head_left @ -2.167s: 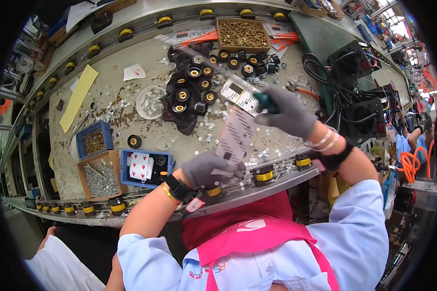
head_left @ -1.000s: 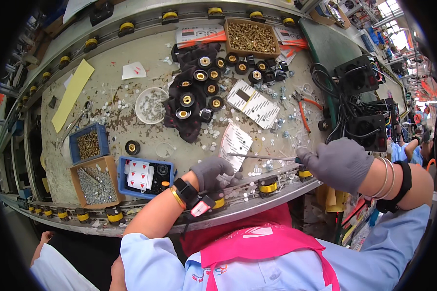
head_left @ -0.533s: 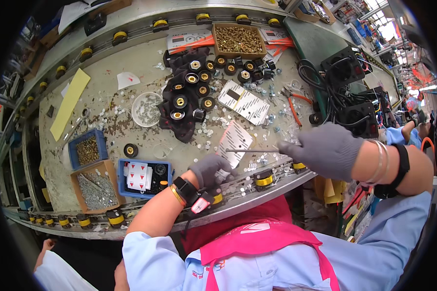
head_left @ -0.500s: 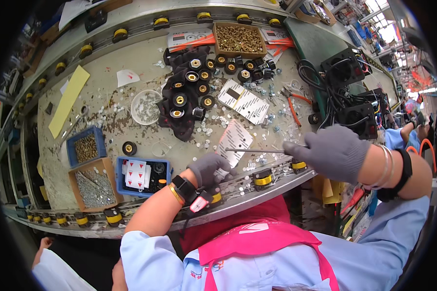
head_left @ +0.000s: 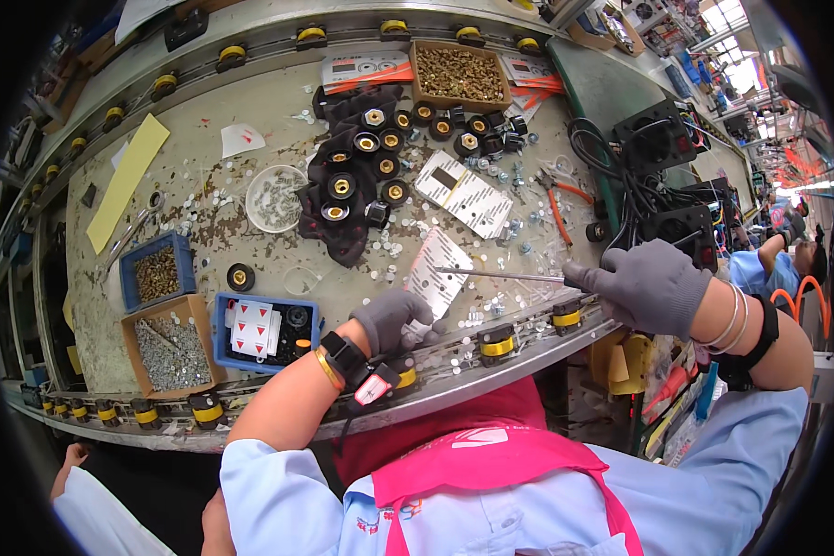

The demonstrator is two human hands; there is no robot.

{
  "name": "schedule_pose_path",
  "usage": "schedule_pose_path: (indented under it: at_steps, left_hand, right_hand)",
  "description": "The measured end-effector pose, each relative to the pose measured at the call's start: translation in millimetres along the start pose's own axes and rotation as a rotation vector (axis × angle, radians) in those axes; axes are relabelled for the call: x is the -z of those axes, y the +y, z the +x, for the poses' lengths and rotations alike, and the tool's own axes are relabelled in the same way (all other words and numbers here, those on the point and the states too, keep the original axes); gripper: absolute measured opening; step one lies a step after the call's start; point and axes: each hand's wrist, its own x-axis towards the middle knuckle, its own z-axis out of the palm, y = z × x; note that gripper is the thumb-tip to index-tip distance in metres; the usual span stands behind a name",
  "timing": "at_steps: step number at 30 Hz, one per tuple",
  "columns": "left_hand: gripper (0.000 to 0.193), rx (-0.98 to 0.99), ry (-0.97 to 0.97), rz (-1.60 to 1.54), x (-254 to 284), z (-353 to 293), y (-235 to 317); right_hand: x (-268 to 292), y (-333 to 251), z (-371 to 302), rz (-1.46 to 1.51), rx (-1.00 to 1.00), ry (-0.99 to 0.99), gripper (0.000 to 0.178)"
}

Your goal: Assembling, wiring, and labeling electronic components on a factory production line.

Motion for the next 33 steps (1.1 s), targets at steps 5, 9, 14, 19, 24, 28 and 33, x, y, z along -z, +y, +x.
schedule_pose_path:
  at_steps: [5, 9, 14, 19, 24, 28, 33]
  left_hand:
    - [0.035, 0.022, 0.011, -0.005, 1.2, 2.3, -0.5]
    - [0.035, 0.074, 0.016, -0.019, 3.4, 3.0, -0.2]
    - [0.033, 0.013, 0.013, -0.004, 0.5, 0.6, 0.4]
    - [0.029, -0.028, 0.06, 0.109, -5.3, -3.6, 1.4]
    - [0.027, -0.012, 0.065, 0.146, -8.9, -8.3, 4.4]
    - [0.026, 0.028, 0.112, 0.111, -12.2, -8.7, 5.1]
    - [0.027, 0.034, 0.159, 0.118, -14.5, -7.8, 1.9]
  right_hand:
    - [6.2, -0.6, 2.6, -0.008, -0.003, -0.008, 0.053]
    - [7.9, 0.0, 3.9, -0.019, -0.02, -0.027, 0.051]
    - [10.9, -0.2, 7.4, -0.002, -0.007, -0.003, 0.048]
    - [19.2, -8.8, 21.4, -0.064, -0.008, -0.087, 0.04]
    - [36.4, -17.2, 41.4, -0.111, -0.055, -0.207, 0.033]
    - [50.0, -30.3, 53.9, -0.085, -0.048, -0.229, 0.043]
    - [48.9, -45.5, 67.5, -0.022, 0.004, -0.302, 0.034]
